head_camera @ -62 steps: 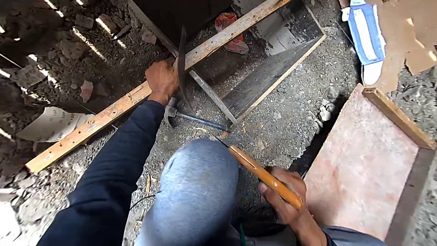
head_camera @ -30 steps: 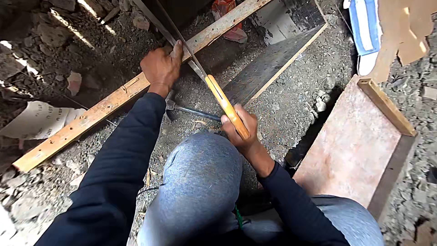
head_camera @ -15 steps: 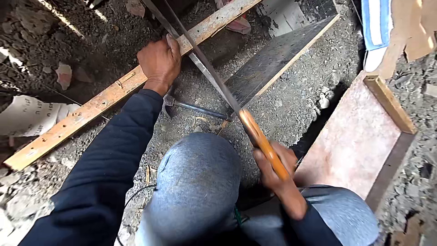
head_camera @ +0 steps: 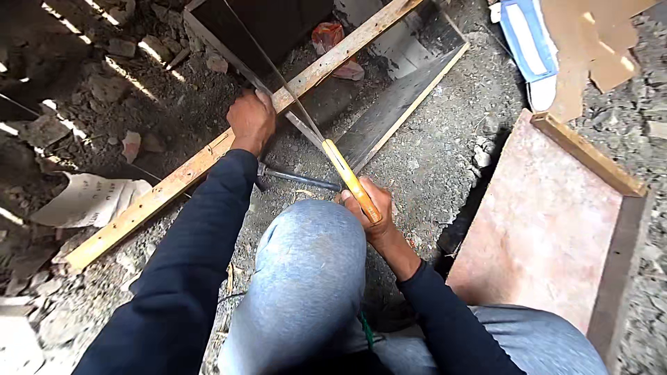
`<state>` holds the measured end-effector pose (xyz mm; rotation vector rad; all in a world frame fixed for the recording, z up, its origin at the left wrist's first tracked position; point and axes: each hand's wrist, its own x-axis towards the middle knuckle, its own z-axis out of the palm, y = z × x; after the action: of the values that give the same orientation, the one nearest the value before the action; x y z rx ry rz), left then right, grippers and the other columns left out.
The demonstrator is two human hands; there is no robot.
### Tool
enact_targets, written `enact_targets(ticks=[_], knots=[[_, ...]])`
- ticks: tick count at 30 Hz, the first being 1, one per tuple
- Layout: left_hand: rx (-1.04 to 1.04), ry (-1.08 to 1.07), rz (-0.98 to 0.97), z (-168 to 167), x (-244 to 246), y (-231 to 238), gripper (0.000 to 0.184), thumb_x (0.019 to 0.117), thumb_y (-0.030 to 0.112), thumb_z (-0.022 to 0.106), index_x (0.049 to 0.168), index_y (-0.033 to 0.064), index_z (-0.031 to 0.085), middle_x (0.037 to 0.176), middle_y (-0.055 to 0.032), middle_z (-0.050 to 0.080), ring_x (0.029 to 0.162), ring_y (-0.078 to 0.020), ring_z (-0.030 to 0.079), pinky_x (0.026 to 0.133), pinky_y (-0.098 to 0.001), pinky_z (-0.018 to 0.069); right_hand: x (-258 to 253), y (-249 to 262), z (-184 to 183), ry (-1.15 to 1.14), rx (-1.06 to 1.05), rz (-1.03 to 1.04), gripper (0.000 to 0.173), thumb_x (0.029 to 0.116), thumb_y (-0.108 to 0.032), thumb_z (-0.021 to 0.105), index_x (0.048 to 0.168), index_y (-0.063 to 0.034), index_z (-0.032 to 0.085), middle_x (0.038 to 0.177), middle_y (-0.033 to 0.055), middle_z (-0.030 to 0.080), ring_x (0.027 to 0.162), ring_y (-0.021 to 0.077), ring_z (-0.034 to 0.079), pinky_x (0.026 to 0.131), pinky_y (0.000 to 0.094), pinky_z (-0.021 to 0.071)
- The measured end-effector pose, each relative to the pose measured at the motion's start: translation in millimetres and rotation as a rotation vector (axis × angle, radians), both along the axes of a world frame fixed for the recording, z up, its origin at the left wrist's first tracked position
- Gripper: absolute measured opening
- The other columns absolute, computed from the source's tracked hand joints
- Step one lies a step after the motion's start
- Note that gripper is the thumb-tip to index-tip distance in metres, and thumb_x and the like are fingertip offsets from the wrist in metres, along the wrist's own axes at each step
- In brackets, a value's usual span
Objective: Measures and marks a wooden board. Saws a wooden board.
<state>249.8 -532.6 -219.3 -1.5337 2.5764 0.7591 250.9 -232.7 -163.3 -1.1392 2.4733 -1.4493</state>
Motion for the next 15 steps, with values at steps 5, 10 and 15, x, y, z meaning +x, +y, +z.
enact_targets(ticks=[5, 10, 15], knots=[[0.041, -0.098, -0.004, 2, -4, -3, 0.071, 0.106, 0.046, 0.018, 0.103, -0.0062, 0.065, 0.113, -0.032, 0.068, 0.114, -0.0491, 0.065, 0.086, -0.0713, 0.0478, 2, 36, 47, -0.099, 0.178, 0.058, 0.037, 0.101, -0.035, 0.055, 0.087, -0.0021, 0.066, 0.066, 0.0025, 0.063, 0.059, 0.0053, 0.061, 0.053, 0.0235, 0.0515], [0.017, -0.069, 0.012, 2, -6, -1, 0.07, 0.1058, 0.045, 0.016, 0.099, -0.0061, 0.064, 0.111, -0.0314, 0.068, 0.114, -0.0489, 0.065, 0.085, -0.0698, 0.0479, 45, 146, 122, -0.103, 0.431, 0.072, 0.044, 0.1048, -0.048, 0.051, 0.086, -0.0101, 0.061, 0.068, 0.0021, 0.061, 0.065, 0.0071, 0.064, 0.062, 0.0247, 0.0557], [-0.074, 0.009, -0.049, -9, 3, 0, 0.07, 0.1061, 0.045, 0.014, 0.083, -0.0014, 0.061, 0.096, -0.0273, 0.071, 0.105, -0.0461, 0.069, 0.079, -0.068, 0.0471, 8, 59, 79, -0.127, 0.292, 0.075, 0.036, 0.1033, -0.037, 0.055, 0.092, -0.0059, 0.068, 0.066, -0.0002, 0.062, 0.057, 0.0037, 0.061, 0.051, 0.0232, 0.052]])
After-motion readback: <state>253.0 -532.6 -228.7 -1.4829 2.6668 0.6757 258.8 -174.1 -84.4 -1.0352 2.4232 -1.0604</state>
